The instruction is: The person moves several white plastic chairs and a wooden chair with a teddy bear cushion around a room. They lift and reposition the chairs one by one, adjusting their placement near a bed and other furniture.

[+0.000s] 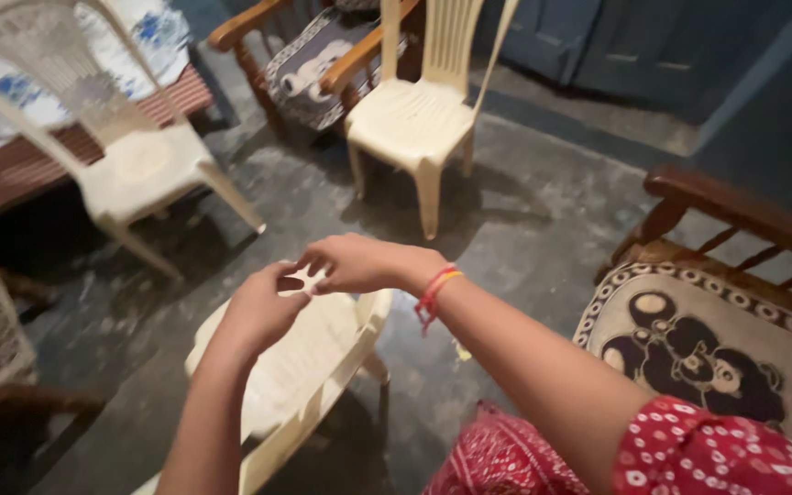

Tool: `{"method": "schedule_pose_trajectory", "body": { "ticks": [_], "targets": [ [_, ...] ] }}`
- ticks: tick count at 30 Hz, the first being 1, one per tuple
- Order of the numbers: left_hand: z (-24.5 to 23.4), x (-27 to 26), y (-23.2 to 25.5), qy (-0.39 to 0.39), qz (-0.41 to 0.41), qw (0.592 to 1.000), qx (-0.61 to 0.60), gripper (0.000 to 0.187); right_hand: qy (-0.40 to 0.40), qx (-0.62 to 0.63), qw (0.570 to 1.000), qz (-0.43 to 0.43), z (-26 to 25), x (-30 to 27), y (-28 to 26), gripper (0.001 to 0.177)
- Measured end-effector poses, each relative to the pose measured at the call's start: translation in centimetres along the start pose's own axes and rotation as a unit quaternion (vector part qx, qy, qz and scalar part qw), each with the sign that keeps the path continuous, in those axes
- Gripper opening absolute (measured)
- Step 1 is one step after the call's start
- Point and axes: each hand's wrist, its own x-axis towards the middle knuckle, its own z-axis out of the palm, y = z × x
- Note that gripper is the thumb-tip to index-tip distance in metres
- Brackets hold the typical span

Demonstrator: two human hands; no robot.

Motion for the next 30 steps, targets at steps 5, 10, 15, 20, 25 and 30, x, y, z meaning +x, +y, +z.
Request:
{"method": "schedule_pose_trajectory", "body": {
  "ticks": [5, 10, 15, 20, 25, 30],
  "targets": [
    [2.1, 7.6, 8.1, 0.015, 0.015, 0.997, 0.073, 0.052, 0.039, -0.013, 0.999, 0.007, -7.4, 0.8, 5.7, 0.048],
    [5.8, 15.2, 15.7, 0.008, 0.077, 0.992, 0.100, 0.047, 0.097, -0.050, 0.993, 0.050, -15.4, -0.2, 11.7, 0.049],
    [10.7, 22.1, 22.7, 0.014, 0.143, 0.986, 0.087, 0.043, 0.145, -0.090, 0.981, 0.092, -22.0, -2.5, 17.0, 0.043],
    [14.3, 26.1, 27.5, 0.020, 0.192, 0.979, 0.074, 0.045, 0.188, -0.092, 0.974, 0.087, -26.8, -4.3, 20.7, 0.039],
    [16.1, 30.1, 30.1, 0.026, 0.226, 0.971, 0.067, 0.044, 0.206, -0.067, 0.969, 0.117, -30.3, -4.1, 23.6, 0.040],
    [18.0, 36.0, 33.2, 0.033, 0.254, 0.962, 0.094, 0.041, 0.247, -0.112, 0.959, 0.080, -34.1, -2.2, 27.3, 0.045]
  ]
}}
